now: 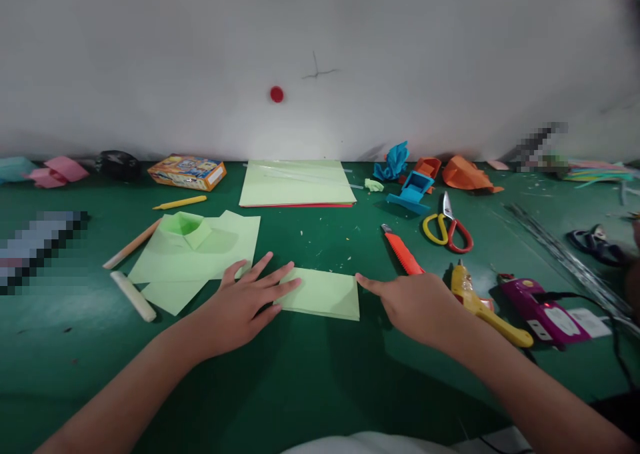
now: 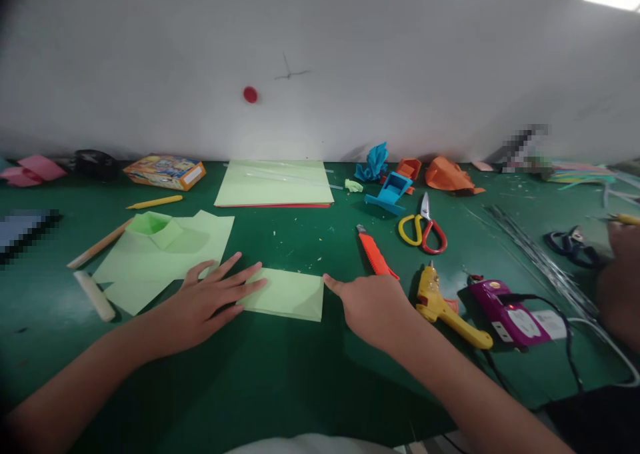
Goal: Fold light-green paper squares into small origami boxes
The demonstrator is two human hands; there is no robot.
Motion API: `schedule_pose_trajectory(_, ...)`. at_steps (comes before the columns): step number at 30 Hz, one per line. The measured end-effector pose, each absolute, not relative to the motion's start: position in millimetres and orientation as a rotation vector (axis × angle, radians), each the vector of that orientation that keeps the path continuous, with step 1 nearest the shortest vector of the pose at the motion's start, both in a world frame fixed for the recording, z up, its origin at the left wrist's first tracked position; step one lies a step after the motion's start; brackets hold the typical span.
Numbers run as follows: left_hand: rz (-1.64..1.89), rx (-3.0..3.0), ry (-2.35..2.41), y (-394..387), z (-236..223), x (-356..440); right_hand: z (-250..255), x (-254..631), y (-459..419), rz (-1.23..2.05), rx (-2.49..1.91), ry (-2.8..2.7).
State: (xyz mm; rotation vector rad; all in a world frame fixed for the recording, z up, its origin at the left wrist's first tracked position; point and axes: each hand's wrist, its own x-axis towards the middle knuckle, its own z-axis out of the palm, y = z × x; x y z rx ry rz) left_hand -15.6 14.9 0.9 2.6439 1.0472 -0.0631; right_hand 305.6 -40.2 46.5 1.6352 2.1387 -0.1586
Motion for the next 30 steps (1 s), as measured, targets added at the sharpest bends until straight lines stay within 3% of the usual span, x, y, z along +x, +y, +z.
schedule_pose_trajectory(19, 0.348, 3.024, 1.008, 20, -7, -14, 30, 317, -22, -0.245, 1.696, 2.553)
schedule_pose_trajectory(30, 0.409, 2.991, 0.689, 2, -16, 20, 14, 315, -21, -0.331, 1.527, 2.806)
